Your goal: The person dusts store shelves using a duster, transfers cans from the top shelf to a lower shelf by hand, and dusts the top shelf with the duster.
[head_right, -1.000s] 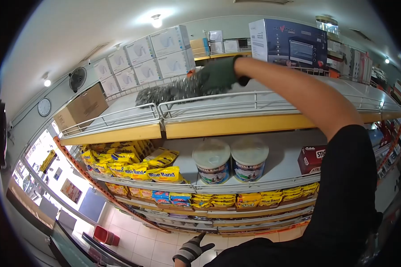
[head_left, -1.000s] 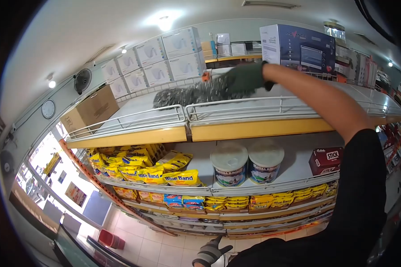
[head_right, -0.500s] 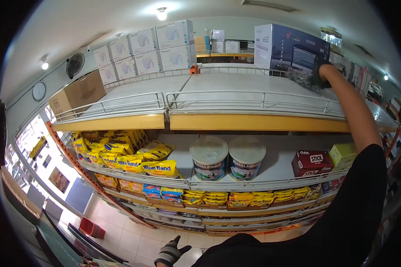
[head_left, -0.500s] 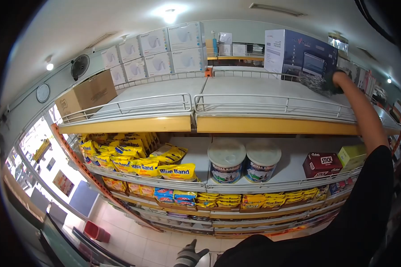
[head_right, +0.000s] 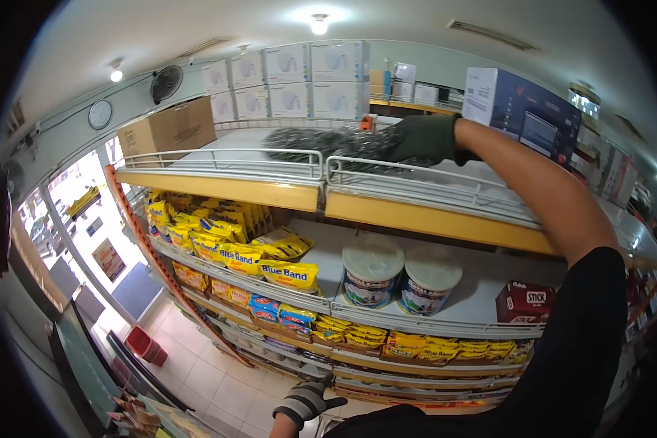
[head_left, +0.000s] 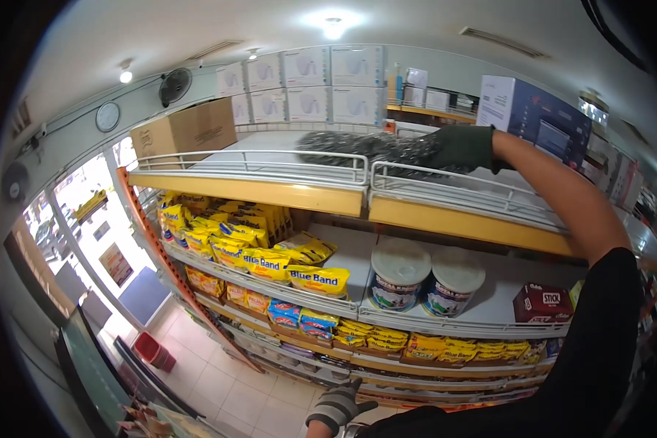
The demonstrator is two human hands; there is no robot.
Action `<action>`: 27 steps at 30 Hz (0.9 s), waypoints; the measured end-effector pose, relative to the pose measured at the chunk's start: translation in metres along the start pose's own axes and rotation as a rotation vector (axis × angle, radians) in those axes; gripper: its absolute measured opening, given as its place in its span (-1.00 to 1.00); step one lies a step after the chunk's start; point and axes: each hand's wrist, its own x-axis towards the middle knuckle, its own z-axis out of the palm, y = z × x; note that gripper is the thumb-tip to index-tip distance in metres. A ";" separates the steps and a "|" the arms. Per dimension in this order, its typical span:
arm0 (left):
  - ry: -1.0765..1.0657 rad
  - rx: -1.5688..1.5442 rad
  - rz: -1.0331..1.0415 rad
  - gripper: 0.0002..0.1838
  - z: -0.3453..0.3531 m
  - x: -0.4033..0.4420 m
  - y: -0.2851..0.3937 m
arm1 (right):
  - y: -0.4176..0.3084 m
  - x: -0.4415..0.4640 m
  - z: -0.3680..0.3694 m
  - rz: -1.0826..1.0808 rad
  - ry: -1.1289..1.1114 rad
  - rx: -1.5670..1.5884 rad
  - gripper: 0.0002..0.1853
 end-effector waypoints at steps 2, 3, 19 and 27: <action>-0.031 0.000 -0.018 0.10 0.015 0.005 0.000 | -0.021 0.028 -0.002 -0.140 -0.016 0.124 -0.65; -0.016 0.008 0.018 0.10 0.022 0.005 0.001 | -0.044 0.035 -0.012 0.118 -0.069 0.186 -0.66; -0.129 -0.055 -0.186 0.17 0.073 -0.011 -0.049 | 0.022 0.070 0.014 0.305 -0.040 -0.092 -0.52; -0.039 -0.152 -0.199 0.07 0.055 -0.040 -0.023 | -0.029 0.126 0.026 -0.114 0.185 0.063 -0.63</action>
